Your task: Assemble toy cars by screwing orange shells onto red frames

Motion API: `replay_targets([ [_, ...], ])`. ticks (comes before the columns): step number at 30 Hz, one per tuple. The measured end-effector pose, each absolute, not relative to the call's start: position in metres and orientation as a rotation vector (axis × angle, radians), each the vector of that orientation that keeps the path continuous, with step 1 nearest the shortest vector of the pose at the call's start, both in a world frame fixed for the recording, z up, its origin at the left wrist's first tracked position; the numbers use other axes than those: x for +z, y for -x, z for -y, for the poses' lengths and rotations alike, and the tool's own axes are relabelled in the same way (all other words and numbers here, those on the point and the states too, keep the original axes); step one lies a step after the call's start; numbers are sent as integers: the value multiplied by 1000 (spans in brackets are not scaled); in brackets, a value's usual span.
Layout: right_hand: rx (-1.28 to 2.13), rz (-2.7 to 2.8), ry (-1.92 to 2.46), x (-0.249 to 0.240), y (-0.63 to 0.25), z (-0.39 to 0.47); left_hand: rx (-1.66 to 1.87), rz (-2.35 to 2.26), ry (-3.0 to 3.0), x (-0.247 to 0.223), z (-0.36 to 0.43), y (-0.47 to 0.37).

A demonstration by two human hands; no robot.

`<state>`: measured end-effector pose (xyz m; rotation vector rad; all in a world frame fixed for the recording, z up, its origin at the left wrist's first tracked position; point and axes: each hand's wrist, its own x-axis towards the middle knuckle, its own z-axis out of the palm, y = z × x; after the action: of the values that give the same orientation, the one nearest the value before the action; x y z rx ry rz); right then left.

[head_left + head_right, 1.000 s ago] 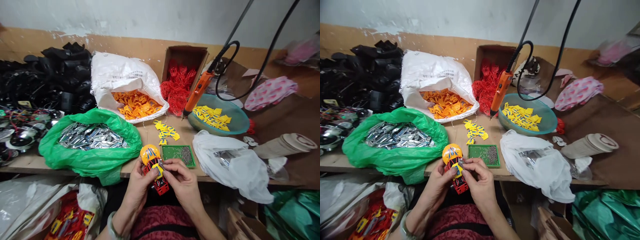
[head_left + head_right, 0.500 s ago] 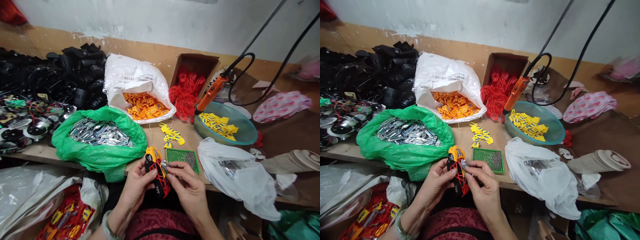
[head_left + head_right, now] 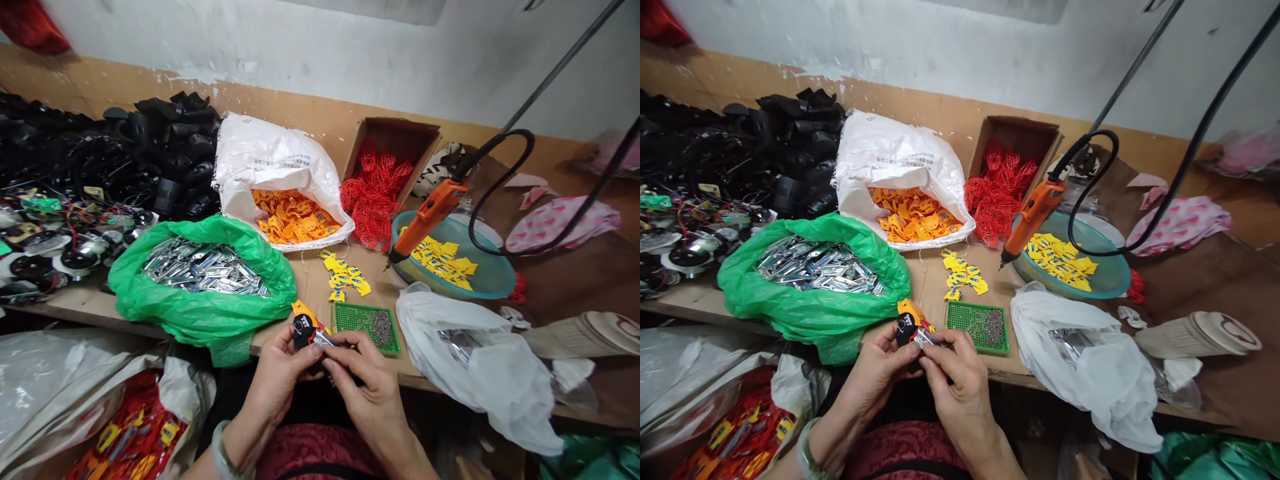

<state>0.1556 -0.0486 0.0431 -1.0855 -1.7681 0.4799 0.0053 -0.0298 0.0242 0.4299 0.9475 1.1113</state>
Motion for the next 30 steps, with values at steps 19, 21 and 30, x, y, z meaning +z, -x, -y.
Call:
replay_targets([
  [19,583,1647,1185,28,-151,51,1158,-1007,-625,20,32,-10],
  [21,579,1642,1201,28,-150,52,1173,-1008,-655,19,31,-11],
  [30,823,1394,1320,30,-159,42,1162,-1026,-685,30,22,-8],
])
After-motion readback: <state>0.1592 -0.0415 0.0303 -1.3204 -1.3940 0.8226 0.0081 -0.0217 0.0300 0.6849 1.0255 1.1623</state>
